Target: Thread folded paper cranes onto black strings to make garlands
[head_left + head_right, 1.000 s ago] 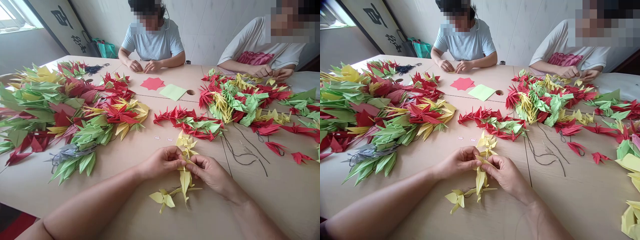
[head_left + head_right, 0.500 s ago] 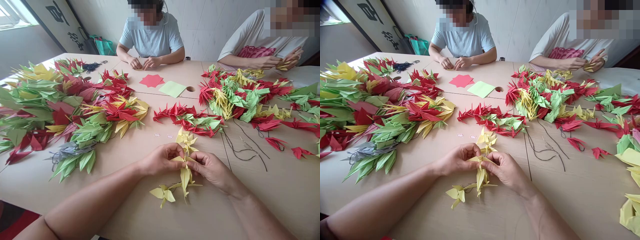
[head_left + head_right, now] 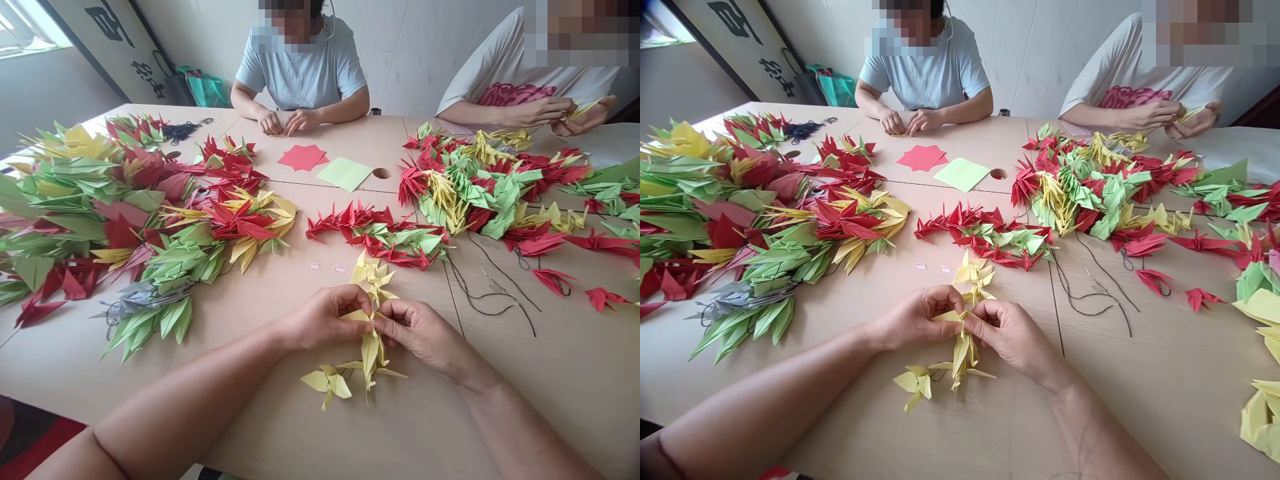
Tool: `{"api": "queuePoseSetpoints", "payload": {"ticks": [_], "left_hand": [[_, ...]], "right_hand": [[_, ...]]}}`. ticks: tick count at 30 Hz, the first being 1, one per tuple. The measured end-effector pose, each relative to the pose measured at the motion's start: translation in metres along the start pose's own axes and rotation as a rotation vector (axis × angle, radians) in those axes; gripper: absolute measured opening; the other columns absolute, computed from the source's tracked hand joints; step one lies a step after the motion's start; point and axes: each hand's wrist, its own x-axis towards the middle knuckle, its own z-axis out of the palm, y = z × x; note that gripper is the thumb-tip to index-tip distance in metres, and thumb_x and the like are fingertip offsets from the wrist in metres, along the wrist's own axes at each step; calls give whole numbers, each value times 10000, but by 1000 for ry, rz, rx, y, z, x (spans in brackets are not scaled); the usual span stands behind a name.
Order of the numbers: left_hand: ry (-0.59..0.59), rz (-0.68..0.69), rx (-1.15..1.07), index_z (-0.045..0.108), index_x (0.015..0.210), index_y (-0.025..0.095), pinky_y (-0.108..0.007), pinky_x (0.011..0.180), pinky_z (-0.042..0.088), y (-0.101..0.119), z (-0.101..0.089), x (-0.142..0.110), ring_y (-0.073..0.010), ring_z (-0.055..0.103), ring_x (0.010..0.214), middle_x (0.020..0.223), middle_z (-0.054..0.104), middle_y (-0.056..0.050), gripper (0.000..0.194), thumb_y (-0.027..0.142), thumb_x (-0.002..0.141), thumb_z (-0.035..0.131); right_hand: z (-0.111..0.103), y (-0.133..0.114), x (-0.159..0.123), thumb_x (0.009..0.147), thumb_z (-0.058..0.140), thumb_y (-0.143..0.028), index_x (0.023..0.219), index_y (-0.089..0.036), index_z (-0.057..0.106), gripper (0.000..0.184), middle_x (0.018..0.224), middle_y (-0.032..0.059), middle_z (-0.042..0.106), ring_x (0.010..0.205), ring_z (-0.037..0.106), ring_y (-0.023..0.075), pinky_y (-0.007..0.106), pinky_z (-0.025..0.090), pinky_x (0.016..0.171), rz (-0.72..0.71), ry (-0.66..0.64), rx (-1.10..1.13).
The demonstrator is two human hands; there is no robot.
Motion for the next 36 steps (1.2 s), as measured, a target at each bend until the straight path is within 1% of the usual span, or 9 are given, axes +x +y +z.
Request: {"api": "queuePoseSetpoints", "payload": {"ticks": [3,11,15,20,25,28,32,36], "left_hand": [[0,5,51,508,861,162,-230,679,391,2,0,-1,-103,490,738,799,536,5,162,263,795,616],[19,-47,56,509,839,165,-189,578,344,4,1,-1,-72,425,629,706,481,40,131,220,779,611],[20,-53,62,513,858,164,-194,595,354,6,1,-1,-73,432,641,717,485,41,124,203,782,604],[-14,-58,40,510,875,157,-212,649,378,8,0,-3,-87,461,703,775,511,18,97,191,808,572],[-10,-75,67,508,848,160,-199,580,336,6,-1,-3,-76,410,639,703,466,39,116,227,805,593],[3,-82,101,512,841,161,-197,550,308,5,-1,-3,-76,381,618,672,442,47,128,246,804,600],[5,-84,103,508,837,163,-203,556,313,6,0,-2,-78,388,618,673,446,46,142,271,813,597],[24,-64,68,518,850,158,-223,598,345,7,1,-2,-91,434,652,704,487,30,172,302,814,606]], "right_hand": [[0,0,0,818,584,-521,787,-162,601,360,672,-15,488,614,431,119,240,345,546,0,2,-17],[1,-5,-1,831,569,-479,761,-171,581,316,680,-18,495,628,438,123,249,362,575,9,19,-54],[1,-3,-1,833,563,-485,762,-171,570,322,682,-20,488,624,432,122,252,358,575,2,22,-58],[0,-2,-1,841,558,-467,759,-170,568,309,681,-21,478,625,426,122,254,352,575,-4,14,-59],[1,-3,-3,842,558,-455,711,-178,542,307,648,-35,446,608,402,114,248,333,558,-8,23,-50],[2,-3,-3,841,558,-458,704,-178,541,312,644,-35,452,600,402,112,247,328,551,-6,33,-53],[2,-2,-1,835,564,-461,709,-176,551,312,648,-28,468,597,417,115,252,331,549,0,57,-65],[2,-1,-1,830,572,-460,711,-174,555,310,643,-26,473,586,420,113,252,338,544,-10,61,-41]]}}
